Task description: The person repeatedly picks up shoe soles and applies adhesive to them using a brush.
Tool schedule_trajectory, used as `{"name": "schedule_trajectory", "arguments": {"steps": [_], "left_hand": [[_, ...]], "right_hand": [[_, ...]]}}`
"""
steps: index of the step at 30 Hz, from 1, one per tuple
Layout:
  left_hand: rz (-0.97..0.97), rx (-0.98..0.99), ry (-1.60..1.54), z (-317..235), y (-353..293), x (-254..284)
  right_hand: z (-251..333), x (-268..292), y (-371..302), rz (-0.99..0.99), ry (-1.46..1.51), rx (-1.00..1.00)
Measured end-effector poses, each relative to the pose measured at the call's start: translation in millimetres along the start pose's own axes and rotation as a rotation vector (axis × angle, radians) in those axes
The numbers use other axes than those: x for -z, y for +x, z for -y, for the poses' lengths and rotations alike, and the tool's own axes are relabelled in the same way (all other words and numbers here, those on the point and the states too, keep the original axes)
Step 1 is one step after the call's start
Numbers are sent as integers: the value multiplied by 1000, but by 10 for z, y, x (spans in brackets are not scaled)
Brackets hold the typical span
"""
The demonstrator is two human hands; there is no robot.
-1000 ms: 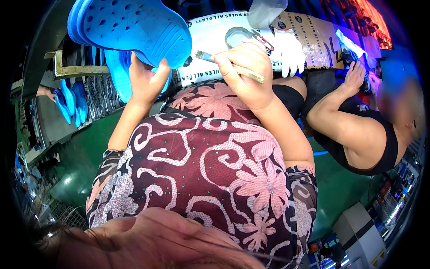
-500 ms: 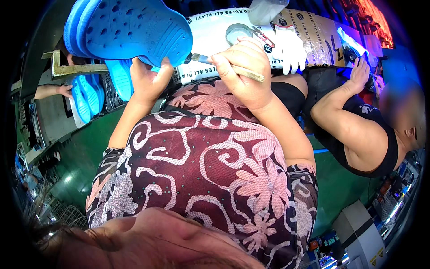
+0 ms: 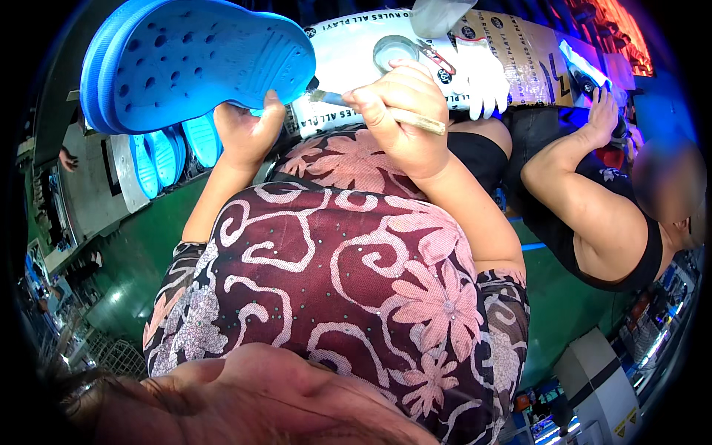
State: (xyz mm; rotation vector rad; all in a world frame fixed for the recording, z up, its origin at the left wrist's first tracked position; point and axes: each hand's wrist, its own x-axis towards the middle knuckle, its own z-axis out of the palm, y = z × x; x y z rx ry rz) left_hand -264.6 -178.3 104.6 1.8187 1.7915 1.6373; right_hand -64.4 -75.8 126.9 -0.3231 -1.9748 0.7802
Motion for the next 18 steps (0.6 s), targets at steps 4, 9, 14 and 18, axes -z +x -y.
{"name": "schedule_trajectory", "arguments": {"steps": [4,9,14,18], "left_hand": [[-2,9,-51,-18,-4,-12],[-56,-78,-46,12,36,-47],[-184,-50,-98,22,10,-73],[-77,126,-57,-54,95,-61]], "right_hand": [[6,-40,41,-11,9,15],[-32,4,-36,82,-119,28],[-23,50,-65,-34,9,-51],[-55,92,-75,-92,2,-104]]}}
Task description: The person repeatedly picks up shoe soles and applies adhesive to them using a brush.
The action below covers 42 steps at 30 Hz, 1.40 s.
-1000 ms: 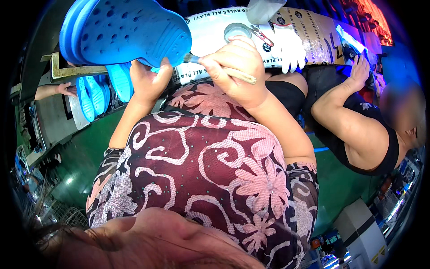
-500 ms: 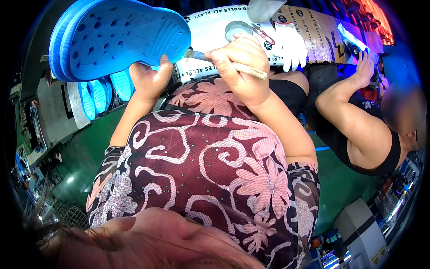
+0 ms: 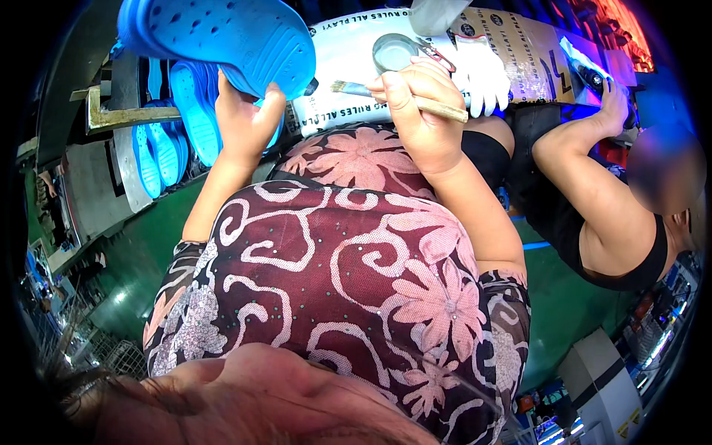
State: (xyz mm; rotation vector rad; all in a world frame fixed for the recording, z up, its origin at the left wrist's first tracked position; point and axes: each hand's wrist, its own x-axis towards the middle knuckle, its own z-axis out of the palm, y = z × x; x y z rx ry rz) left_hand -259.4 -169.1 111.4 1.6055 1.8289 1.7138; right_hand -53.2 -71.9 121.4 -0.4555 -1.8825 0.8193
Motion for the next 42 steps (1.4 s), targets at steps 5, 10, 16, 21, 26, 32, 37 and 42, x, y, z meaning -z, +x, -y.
{"name": "schedule_trajectory", "arguments": {"steps": [5,10,16,21,26,32,37,42], "left_hand": [[26,44,22,-59,52,-28],[107,155,-64,-339,196,123],[443,444,-603,-933,404,365],[1108,410,-681,-1249,864,-104],[1325,238,-1081,-1534,2486,-1363],[597,241,-1102,-1927,2863,-1893],[800,92,-736,-1412,1883,-1243],[528,202,-85,-198,1150,31]], "right_hand": [[13,90,8,-15,-10,-21],[-33,225,-186,-168,90,-324],[-126,320,-437,-331,288,-444],[-131,532,-582,-380,205,-470],[-26,395,-512,-485,267,-494],[-74,401,-596,-545,292,-517],[-249,427,-694,-560,338,-529],[-422,280,-714,-512,470,-536]]}}
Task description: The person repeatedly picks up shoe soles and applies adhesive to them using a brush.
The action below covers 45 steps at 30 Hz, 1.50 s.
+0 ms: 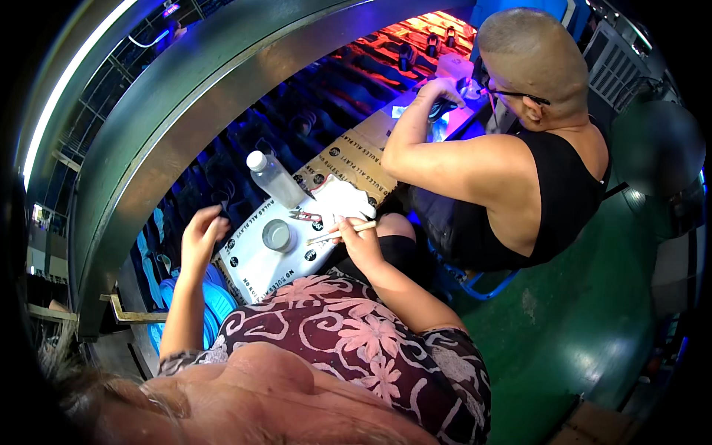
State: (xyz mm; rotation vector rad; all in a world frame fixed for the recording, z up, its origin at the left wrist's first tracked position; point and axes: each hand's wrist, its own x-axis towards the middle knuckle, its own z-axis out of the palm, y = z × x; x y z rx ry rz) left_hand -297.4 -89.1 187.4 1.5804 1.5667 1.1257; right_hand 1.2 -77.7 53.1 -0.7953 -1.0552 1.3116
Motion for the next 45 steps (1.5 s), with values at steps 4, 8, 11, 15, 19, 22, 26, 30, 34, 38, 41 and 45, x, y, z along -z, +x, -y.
{"name": "schedule_trajectory", "arguments": {"steps": [4,8,11,15,19,22,26,30,34,38,41,45], "left_hand": [[-446,-105,758,700,-1120,779],[-733,166,1031,1432,-2181,1137],[-671,605,538,1581,-2541,1114],[-641,496,733,1792,-2600,1202],[-613,453,876,1542,-2556,1180],[-666,610,916,1344,-2587,1202],[-845,579,164,1073,-2470,1155],[-787,711,-667,1149,-2617,1130],[-644,689,-878,1125,-2586,1049],[-625,662,-918,951,-2438,1006],[-579,586,-934,773,-2379,915],[-521,380,-568,390,-1985,309]], "right_hand": [[-56,-151,-13,92,28,-77],[-64,-237,-11,195,30,-144],[-40,-267,25,235,-16,-177],[-40,-211,215,188,-143,-119],[33,-332,433,244,-334,4],[-58,-471,549,317,-434,156],[-205,-517,634,437,-650,233],[-284,-667,663,478,-792,282],[-297,-630,637,387,-648,90],[-342,-481,648,336,-554,89],[-148,-547,607,287,-410,-31],[-181,-509,617,241,-264,-87]]}}
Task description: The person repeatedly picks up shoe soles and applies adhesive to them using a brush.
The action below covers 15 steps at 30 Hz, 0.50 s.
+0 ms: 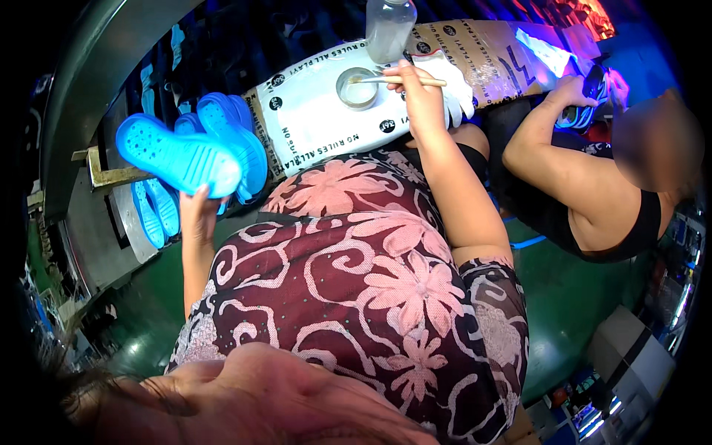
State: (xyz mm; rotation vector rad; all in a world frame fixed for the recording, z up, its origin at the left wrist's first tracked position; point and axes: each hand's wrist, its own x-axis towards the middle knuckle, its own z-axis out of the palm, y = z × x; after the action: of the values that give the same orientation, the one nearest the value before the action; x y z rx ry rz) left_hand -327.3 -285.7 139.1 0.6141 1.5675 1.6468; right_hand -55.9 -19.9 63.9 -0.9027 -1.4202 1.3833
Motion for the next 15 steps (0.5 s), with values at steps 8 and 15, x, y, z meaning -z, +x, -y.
{"name": "schedule_trajectory", "arguments": {"steps": [8,15], "left_hand": [[41,-227,255,79,262,-649],[93,-460,345,-18,309,-989]], "right_hand": [[494,-78,-253,-8,435,-95],[901,-384,-536,215,-103,460]]}}
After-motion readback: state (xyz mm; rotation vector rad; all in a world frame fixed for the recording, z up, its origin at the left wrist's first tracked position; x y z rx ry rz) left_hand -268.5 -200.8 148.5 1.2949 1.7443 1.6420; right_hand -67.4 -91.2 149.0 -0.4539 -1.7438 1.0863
